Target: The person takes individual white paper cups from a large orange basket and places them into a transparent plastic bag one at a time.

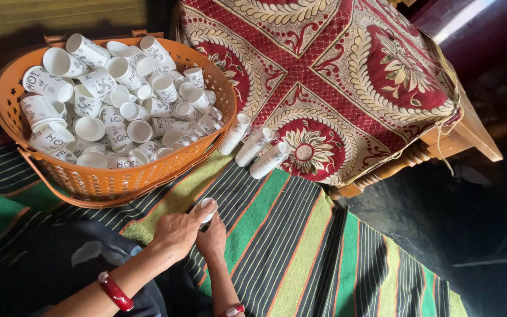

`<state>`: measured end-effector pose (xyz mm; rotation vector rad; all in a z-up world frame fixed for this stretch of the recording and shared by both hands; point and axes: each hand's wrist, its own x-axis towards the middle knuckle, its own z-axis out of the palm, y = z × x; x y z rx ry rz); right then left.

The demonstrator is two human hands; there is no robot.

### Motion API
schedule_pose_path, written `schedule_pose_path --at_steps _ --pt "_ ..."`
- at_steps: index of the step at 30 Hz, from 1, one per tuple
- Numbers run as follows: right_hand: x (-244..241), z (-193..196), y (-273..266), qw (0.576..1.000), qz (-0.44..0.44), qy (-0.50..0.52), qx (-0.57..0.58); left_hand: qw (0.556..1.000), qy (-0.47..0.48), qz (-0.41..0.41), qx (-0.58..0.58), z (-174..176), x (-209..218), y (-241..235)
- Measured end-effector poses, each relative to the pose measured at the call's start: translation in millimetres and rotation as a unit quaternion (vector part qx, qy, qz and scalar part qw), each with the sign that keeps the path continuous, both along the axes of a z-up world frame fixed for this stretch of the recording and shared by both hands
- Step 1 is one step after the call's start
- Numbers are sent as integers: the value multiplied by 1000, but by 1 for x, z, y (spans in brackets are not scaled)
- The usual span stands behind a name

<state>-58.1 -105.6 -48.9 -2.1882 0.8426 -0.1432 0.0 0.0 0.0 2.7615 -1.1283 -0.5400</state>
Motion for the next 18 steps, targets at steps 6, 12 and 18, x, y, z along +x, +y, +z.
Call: schedule_pose_path --at_steps 6,12,18 --pt "0 -7 -4 999 28 -15 -17 984 -35 12 -176 95 21 14" --pt "-2 -11 -6 998 36 -36 -29 923 -230 103 -291 174 143 -2" --pt "-3 -13 -9 998 44 -50 -18 945 -289 99 -113 137 249 -23"
